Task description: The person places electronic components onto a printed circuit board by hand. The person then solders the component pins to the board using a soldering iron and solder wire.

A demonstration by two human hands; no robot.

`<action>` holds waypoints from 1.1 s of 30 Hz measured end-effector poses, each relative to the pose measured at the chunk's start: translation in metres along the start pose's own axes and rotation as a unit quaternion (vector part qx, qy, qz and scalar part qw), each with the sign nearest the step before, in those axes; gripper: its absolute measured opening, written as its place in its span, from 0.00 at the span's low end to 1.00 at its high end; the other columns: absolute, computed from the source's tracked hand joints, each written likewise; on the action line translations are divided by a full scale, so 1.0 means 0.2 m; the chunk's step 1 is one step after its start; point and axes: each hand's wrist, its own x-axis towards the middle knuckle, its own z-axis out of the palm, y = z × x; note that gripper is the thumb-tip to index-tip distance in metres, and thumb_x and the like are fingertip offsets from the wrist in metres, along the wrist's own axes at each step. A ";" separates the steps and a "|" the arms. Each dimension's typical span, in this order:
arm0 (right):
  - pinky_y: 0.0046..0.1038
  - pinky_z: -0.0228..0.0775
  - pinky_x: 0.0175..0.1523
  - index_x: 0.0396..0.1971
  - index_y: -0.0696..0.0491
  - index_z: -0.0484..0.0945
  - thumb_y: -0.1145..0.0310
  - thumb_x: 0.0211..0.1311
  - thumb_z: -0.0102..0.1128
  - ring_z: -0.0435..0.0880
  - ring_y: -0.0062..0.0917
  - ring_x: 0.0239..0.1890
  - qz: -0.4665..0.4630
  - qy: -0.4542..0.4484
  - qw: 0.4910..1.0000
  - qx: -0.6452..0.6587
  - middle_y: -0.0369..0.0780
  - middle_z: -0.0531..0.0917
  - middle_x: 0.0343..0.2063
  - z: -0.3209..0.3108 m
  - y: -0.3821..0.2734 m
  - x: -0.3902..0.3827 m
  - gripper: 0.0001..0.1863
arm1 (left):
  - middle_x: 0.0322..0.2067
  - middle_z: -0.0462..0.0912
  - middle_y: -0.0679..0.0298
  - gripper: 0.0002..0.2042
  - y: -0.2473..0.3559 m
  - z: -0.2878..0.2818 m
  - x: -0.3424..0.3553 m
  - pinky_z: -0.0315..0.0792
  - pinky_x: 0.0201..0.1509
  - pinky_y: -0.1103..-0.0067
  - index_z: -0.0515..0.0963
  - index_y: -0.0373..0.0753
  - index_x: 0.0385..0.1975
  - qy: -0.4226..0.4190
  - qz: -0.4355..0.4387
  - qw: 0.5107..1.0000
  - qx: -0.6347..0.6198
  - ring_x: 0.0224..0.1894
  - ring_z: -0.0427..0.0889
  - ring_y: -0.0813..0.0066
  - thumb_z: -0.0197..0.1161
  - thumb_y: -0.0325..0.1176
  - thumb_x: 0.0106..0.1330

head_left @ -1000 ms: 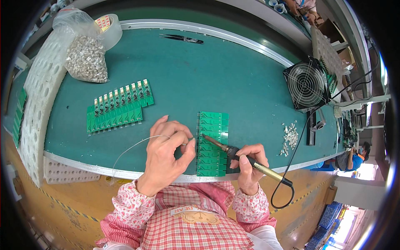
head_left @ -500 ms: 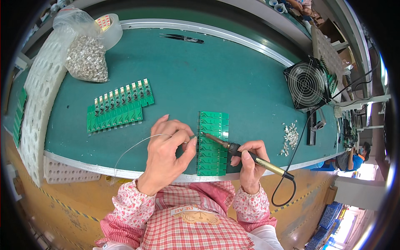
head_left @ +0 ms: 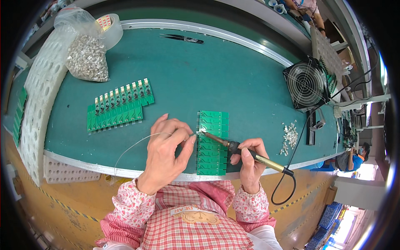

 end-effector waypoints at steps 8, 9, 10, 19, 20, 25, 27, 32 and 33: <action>0.16 0.67 0.26 0.34 0.59 0.70 0.70 0.62 0.53 0.74 0.14 0.20 0.015 0.017 1.000 0.021 0.37 0.77 0.25 0.02 0.00 -0.03 0.07 | 0.30 0.76 0.61 0.05 0.00 0.00 0.00 0.60 0.60 0.61 0.72 0.34 0.19 0.001 0.007 1.000 0.004 0.36 0.75 0.64 0.61 0.24 0.54; 0.16 0.67 0.26 0.34 0.59 0.70 0.71 0.62 0.53 0.74 0.14 0.20 0.014 0.020 0.999 0.027 0.37 0.77 0.25 0.02 0.01 -0.03 0.07 | 0.30 0.76 0.61 0.06 0.00 0.00 -0.01 0.60 0.60 0.61 0.72 0.34 0.19 0.001 0.006 1.000 0.004 0.36 0.75 0.64 0.61 0.24 0.54; 0.16 0.67 0.26 0.34 0.59 0.70 0.71 0.62 0.53 0.74 0.14 0.20 0.013 0.021 0.999 0.026 0.37 0.77 0.25 0.02 0.00 -0.03 0.07 | 0.30 0.76 0.61 0.06 0.00 0.00 -0.01 0.61 0.60 0.61 0.72 0.34 0.19 0.001 0.005 1.000 0.005 0.36 0.75 0.64 0.61 0.24 0.54; 0.16 0.66 0.26 0.34 0.59 0.70 0.71 0.62 0.53 0.74 0.14 0.20 -0.010 0.020 1.000 0.004 0.38 0.76 0.26 0.04 -0.01 -0.05 0.07 | 0.30 0.76 0.62 0.08 -0.01 0.01 -0.02 0.61 0.60 0.62 0.70 0.35 0.17 0.011 0.013 1.000 -0.003 0.36 0.76 0.65 0.61 0.24 0.54; 0.16 0.66 0.25 0.34 0.59 0.69 0.70 0.62 0.53 0.73 0.14 0.19 -0.014 0.044 0.999 0.008 0.38 0.76 0.25 0.03 0.00 -0.06 0.07 | 0.30 0.76 0.62 0.08 -0.01 0.00 -0.02 0.61 0.60 0.62 0.70 0.35 0.17 0.010 0.014 1.000 -0.003 0.36 0.76 0.65 0.61 0.24 0.54; 0.16 0.65 0.23 0.33 0.59 0.68 0.67 0.63 0.51 0.73 0.15 0.18 -0.044 0.070 0.996 0.041 0.37 0.75 0.21 0.00 0.02 -0.07 0.10 | 0.30 0.76 0.63 0.09 0.00 -0.02 -0.04 0.60 0.60 0.62 0.68 0.35 0.16 0.004 -0.009 0.999 -0.035 0.36 0.76 0.67 0.60 0.24 0.54; 0.16 0.65 0.23 0.33 0.59 0.68 0.67 0.63 0.52 0.73 0.15 0.17 -0.042 0.057 0.997 0.036 0.37 0.75 0.20 0.00 0.01 -0.08 0.10 | 0.30 0.76 0.63 0.09 0.00 -0.02 -0.04 0.60 0.61 0.62 0.68 0.35 0.16 -0.001 -0.005 1.000 -0.030 0.36 0.76 0.67 0.60 0.24 0.53; 0.16 0.65 0.21 0.32 0.60 0.68 0.66 0.62 0.52 0.73 0.14 0.16 -0.041 0.036 0.998 0.030 0.37 0.75 0.19 0.00 0.01 -0.08 0.10 | 0.30 0.77 0.63 0.09 0.00 -0.02 -0.04 0.59 0.61 0.61 0.68 0.36 0.15 -0.019 0.001 0.999 -0.029 0.37 0.76 0.67 0.61 0.24 0.52; 0.16 0.65 0.21 0.32 0.60 0.69 0.66 0.62 0.52 0.73 0.14 0.16 -0.034 0.036 0.998 0.026 0.37 0.75 0.19 0.00 0.01 -0.08 0.10 | 0.30 0.77 0.63 0.09 0.00 -0.02 -0.04 0.59 0.61 0.60 0.68 0.36 0.15 -0.020 0.003 0.999 -0.028 0.38 0.76 0.67 0.61 0.25 0.51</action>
